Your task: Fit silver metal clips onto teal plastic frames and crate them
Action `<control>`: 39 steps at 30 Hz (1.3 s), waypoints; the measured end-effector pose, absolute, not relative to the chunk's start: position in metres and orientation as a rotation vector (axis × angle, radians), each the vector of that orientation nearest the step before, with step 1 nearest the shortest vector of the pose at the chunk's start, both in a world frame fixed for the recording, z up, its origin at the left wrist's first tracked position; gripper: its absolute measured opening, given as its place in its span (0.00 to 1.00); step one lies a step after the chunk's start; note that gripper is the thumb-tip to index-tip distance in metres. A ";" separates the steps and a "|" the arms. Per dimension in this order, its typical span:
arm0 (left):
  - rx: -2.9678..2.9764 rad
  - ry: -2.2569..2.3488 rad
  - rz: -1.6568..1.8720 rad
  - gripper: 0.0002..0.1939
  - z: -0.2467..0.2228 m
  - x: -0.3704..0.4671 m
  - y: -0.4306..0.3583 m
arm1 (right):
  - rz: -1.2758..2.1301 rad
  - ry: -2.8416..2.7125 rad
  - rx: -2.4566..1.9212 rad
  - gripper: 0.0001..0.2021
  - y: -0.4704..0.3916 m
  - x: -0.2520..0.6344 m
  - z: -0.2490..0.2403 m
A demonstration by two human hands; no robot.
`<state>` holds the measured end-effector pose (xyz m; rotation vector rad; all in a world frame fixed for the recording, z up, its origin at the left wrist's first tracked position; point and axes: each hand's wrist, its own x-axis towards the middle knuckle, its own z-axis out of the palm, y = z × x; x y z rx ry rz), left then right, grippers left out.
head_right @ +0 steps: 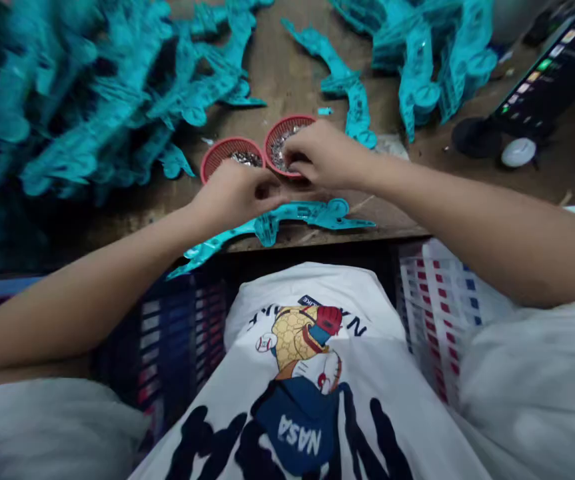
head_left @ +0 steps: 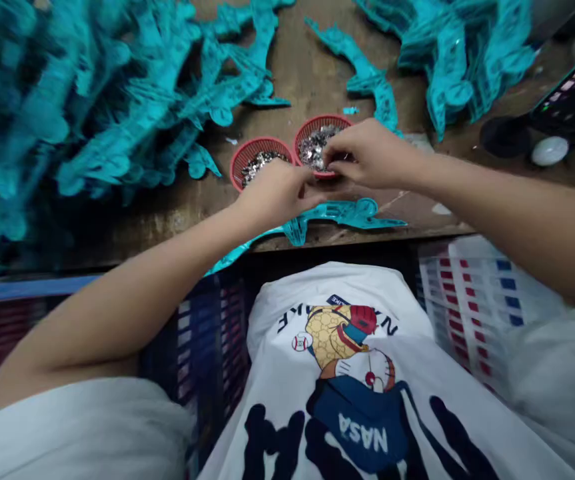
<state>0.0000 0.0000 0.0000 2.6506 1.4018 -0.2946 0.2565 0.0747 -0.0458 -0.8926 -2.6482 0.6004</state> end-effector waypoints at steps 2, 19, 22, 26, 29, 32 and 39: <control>2.625 1.369 -0.471 0.19 -0.012 0.003 -0.008 | 0.745 -2.789 -0.745 0.17 0.082 0.262 -0.060; 2.641 1.322 -0.419 0.17 -0.045 -0.002 -0.015 | 0.805 -3.029 -0.800 0.15 0.071 0.243 -0.052; 2.727 1.251 -0.285 0.16 -0.048 -0.004 -0.018 | 0.417 -2.985 -1.332 0.16 0.070 0.249 -0.015; 2.883 1.117 -0.147 0.19 -0.060 -0.005 -0.021 | 0.045 -2.759 -1.937 0.18 0.079 0.264 0.001; 2.946 1.061 -0.109 0.19 -0.070 -0.007 -0.021 | 0.092 -2.780 -1.975 0.18 0.087 0.269 -0.014; 2.950 1.029 -0.073 0.16 -0.076 -0.009 -0.019 | 0.186 -2.874 -1.928 0.20 0.089 0.268 -0.031; 2.844 1.025 -0.158 0.15 -0.073 -0.017 -0.010 | -0.013 -3.225 -1.628 0.12 0.079 0.273 -0.025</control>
